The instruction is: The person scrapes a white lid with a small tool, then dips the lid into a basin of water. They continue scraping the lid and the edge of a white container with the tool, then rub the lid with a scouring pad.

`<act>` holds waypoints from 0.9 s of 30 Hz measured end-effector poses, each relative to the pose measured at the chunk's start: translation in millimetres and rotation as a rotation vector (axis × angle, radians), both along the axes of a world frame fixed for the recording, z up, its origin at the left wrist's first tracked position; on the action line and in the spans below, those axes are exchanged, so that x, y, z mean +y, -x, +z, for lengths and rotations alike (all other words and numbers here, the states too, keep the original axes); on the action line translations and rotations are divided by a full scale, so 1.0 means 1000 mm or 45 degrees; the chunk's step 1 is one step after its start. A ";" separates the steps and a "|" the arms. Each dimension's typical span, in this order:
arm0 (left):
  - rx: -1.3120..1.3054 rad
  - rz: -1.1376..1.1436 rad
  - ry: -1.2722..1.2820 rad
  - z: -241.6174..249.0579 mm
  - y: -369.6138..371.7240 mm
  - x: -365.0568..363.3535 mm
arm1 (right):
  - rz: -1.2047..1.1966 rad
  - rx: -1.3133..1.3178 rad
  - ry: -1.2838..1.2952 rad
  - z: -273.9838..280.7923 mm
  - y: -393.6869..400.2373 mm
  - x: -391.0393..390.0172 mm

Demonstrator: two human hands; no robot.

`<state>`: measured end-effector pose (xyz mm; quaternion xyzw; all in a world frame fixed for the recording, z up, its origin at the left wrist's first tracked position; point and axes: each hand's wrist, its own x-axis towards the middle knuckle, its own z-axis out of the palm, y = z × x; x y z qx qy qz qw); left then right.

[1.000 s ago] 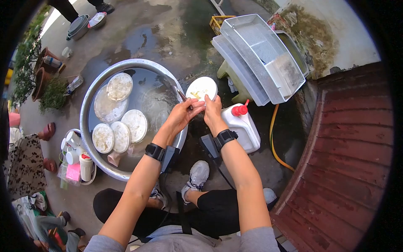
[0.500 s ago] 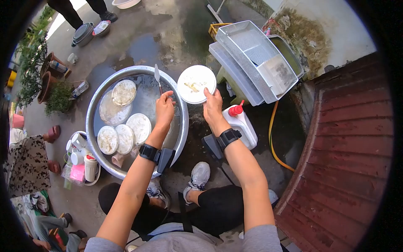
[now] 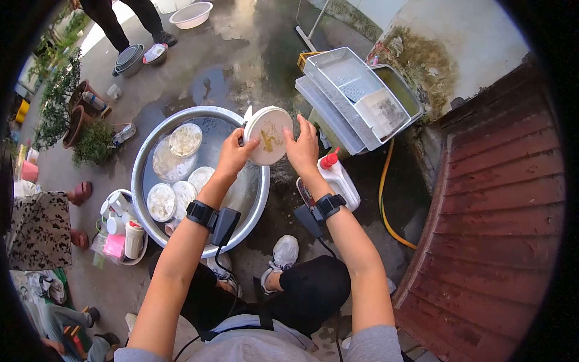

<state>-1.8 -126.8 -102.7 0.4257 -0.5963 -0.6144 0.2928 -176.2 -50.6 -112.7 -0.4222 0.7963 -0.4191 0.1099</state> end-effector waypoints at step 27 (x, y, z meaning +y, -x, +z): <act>-0.209 0.019 0.350 0.051 -0.053 0.041 | 0.304 -0.545 0.185 0.127 -0.011 0.024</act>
